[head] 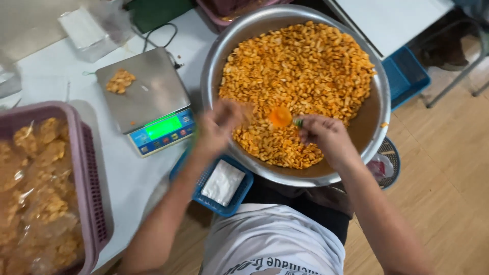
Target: Packing small snacks from a large bowl into individual plastic bags and weighing them on a digital scale.
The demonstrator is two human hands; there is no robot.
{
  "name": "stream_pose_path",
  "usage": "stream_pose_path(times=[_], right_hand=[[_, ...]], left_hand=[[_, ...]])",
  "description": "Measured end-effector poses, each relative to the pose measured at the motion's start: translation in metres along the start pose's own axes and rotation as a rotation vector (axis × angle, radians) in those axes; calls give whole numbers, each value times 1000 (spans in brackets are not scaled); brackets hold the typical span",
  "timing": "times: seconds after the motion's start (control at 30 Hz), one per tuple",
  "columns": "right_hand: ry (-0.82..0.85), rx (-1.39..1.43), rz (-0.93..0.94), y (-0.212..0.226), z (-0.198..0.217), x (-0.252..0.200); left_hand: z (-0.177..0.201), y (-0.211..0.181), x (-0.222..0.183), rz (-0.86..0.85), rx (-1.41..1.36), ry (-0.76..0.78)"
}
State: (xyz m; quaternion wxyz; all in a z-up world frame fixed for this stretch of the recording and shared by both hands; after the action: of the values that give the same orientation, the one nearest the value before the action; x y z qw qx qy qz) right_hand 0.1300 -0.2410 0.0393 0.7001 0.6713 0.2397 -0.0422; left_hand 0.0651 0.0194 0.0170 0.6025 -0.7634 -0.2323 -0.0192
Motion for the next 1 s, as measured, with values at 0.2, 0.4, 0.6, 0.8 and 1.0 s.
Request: stream_pose_path(times=[0.2,0.4,0.6,0.8,1.0], right_hand=[[55,-1050,202,-54,-22,1],[166,-425,-73,-87,-8,18],[162,-231,-132,-53,17,11],[99,-180,-189,-42,22,10],[-26,-122,126,8,-2,-10]], left_hand=[[126,-9,79,-451,1035,-18],[185,57,36,-431,1820,-174],[248,9,30,-599,1378,-262],[226,-6,36,-170,448,-342],[106,21,-11,150,-2,-108]])
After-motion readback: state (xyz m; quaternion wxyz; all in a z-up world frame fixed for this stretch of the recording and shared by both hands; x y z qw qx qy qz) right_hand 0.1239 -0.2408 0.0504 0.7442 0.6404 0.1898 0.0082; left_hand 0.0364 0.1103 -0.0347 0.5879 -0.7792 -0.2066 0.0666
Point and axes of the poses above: each hand's wrist, its own x-axis towards the middle knuckle, its own z-axis out of the back of the hand, y = z × x, the point moved 4 cm from there along x, towards the middle knuckle, and after that the axes turned 7 degrees about -z, right-handed, at the moved point
